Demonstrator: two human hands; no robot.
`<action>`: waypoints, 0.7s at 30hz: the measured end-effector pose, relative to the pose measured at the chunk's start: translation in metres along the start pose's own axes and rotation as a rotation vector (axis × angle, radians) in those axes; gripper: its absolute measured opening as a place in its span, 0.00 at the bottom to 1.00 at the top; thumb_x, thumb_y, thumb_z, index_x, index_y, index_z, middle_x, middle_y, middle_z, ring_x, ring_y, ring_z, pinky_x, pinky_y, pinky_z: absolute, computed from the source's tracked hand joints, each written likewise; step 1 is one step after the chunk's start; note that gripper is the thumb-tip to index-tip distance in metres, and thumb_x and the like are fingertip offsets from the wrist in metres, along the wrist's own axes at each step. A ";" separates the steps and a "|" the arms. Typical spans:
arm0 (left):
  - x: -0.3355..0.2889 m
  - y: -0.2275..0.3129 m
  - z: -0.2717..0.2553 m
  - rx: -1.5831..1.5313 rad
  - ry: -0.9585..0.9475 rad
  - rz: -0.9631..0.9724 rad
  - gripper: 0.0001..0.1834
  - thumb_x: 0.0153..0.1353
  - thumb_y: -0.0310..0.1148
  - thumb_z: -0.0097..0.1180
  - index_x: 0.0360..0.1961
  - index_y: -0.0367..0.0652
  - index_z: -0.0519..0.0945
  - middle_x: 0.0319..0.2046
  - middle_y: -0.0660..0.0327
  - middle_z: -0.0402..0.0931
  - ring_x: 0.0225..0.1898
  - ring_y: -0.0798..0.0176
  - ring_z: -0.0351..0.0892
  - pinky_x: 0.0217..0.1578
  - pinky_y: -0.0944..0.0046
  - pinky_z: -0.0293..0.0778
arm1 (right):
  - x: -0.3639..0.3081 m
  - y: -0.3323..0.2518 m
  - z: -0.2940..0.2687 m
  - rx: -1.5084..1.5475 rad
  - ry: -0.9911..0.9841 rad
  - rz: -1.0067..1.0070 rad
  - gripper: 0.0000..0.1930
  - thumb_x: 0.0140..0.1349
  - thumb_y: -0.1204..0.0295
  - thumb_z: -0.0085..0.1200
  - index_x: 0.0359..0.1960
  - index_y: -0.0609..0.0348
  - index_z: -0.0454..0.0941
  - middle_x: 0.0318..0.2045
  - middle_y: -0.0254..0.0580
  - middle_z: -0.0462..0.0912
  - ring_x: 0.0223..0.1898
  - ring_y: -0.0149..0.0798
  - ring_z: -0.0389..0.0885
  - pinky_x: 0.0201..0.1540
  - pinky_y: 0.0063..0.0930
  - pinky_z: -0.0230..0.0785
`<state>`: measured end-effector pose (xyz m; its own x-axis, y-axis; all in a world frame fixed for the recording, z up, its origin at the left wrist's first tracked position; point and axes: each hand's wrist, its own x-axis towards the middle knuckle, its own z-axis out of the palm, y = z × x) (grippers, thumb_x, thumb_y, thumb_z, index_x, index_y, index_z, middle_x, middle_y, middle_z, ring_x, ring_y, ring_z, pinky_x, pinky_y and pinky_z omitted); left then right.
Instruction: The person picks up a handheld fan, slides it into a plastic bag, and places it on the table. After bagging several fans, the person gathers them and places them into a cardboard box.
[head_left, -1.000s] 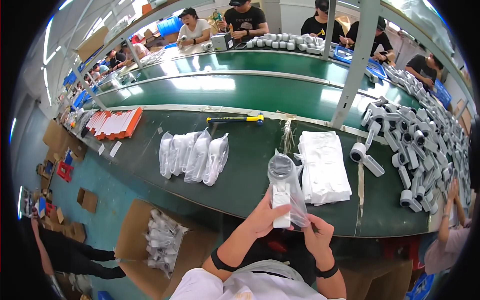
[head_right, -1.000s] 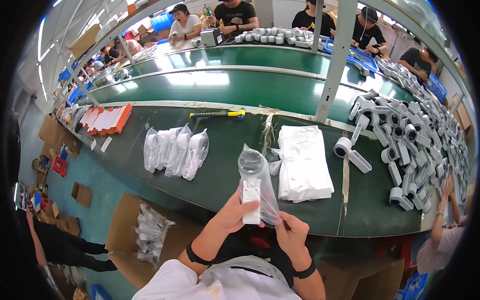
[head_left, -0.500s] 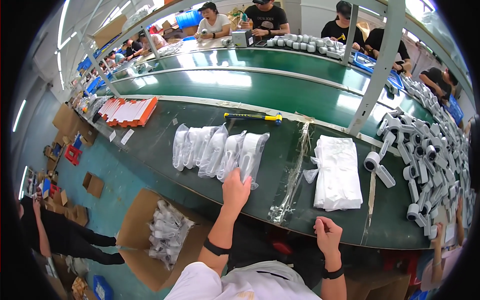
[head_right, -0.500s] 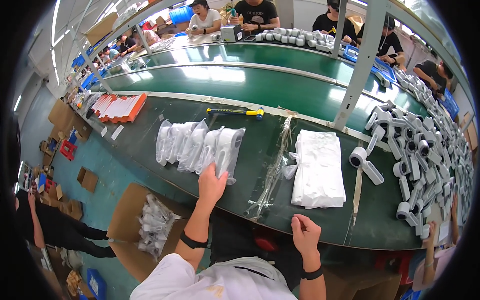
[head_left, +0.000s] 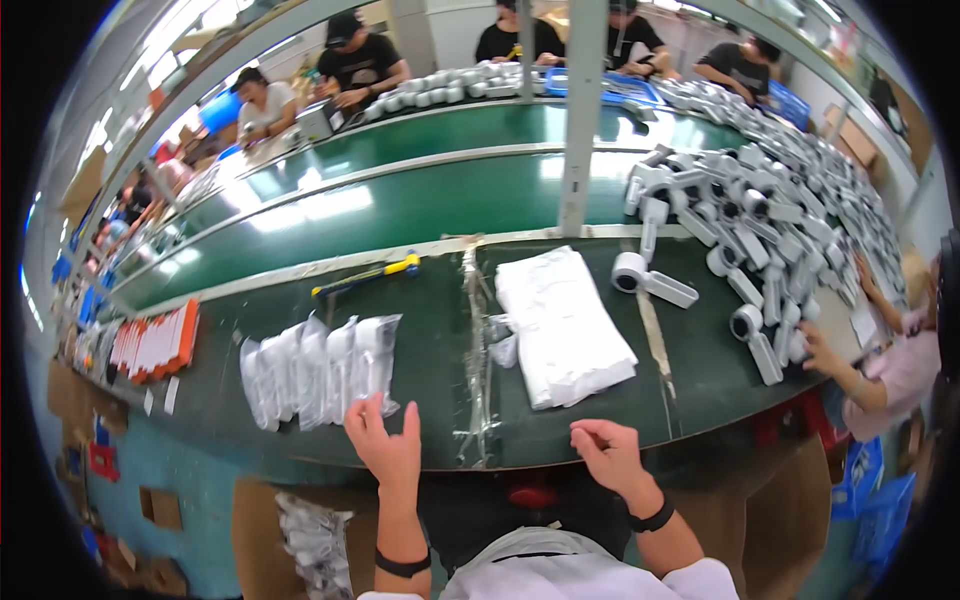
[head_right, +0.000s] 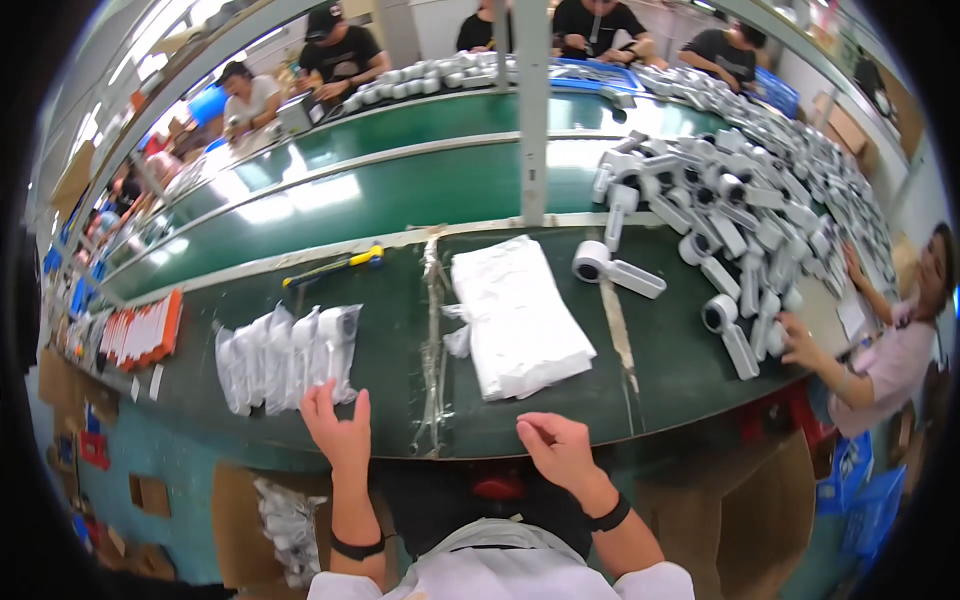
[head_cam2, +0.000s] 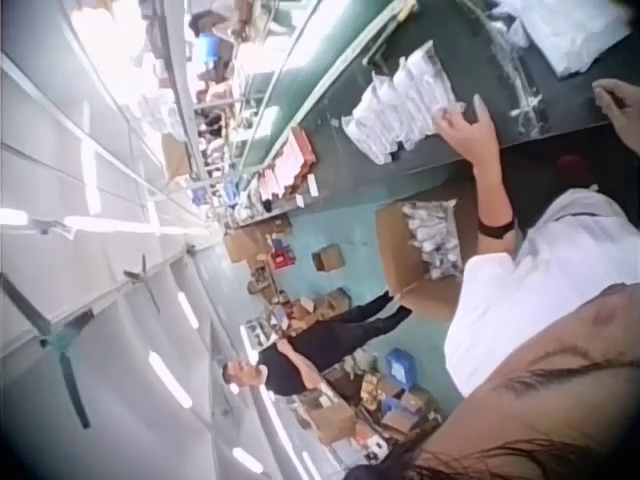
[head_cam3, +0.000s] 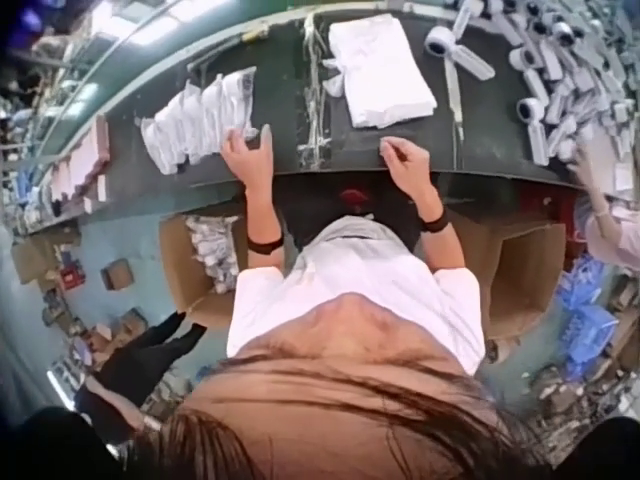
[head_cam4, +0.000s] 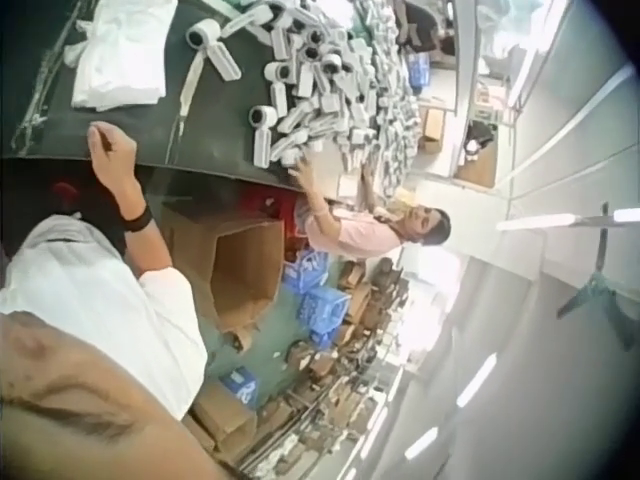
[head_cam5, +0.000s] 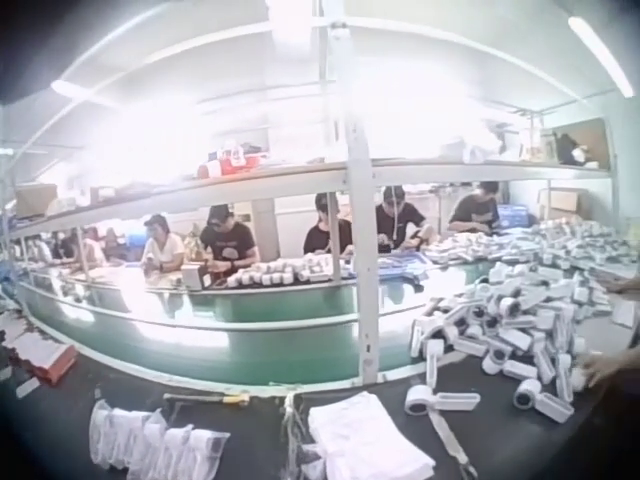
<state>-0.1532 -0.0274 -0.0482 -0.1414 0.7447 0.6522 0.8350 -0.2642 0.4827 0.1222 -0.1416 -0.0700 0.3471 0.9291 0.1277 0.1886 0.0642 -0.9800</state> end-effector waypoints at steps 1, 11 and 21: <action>-0.004 0.010 0.002 -0.024 -0.016 0.016 0.24 0.48 0.30 0.71 0.48 0.40 0.77 0.46 0.52 0.70 0.46 0.51 0.72 0.46 0.56 0.71 | 0.007 -0.005 -0.013 -0.124 0.069 -0.077 0.05 0.60 0.74 0.61 0.35 0.63 0.83 0.23 0.35 0.82 0.23 0.22 0.74 0.27 0.18 0.69; -0.035 0.022 0.058 -0.642 -0.599 -0.207 0.19 0.54 0.20 0.63 0.48 0.34 0.75 0.39 0.61 0.74 0.29 0.74 0.72 0.29 0.74 0.71 | 0.176 0.037 -0.145 -1.039 0.511 -0.366 0.31 0.53 0.68 0.62 0.60 0.56 0.69 0.53 0.49 0.76 0.54 0.46 0.74 0.58 0.42 0.64; -0.013 0.083 0.043 -0.542 -0.550 0.012 0.17 0.52 0.22 0.65 0.45 0.37 0.78 0.41 0.59 0.76 0.34 0.66 0.75 0.34 0.67 0.73 | 0.171 0.025 -0.141 -0.956 0.237 0.163 0.19 0.53 0.68 0.58 0.47 0.57 0.75 0.42 0.46 0.79 0.47 0.50 0.79 0.48 0.49 0.70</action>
<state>-0.0593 -0.0325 -0.0415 0.2686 0.9000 0.3431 0.4380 -0.4314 0.7887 0.3160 -0.0325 -0.0508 0.5893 0.7970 0.1322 0.7465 -0.4745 -0.4665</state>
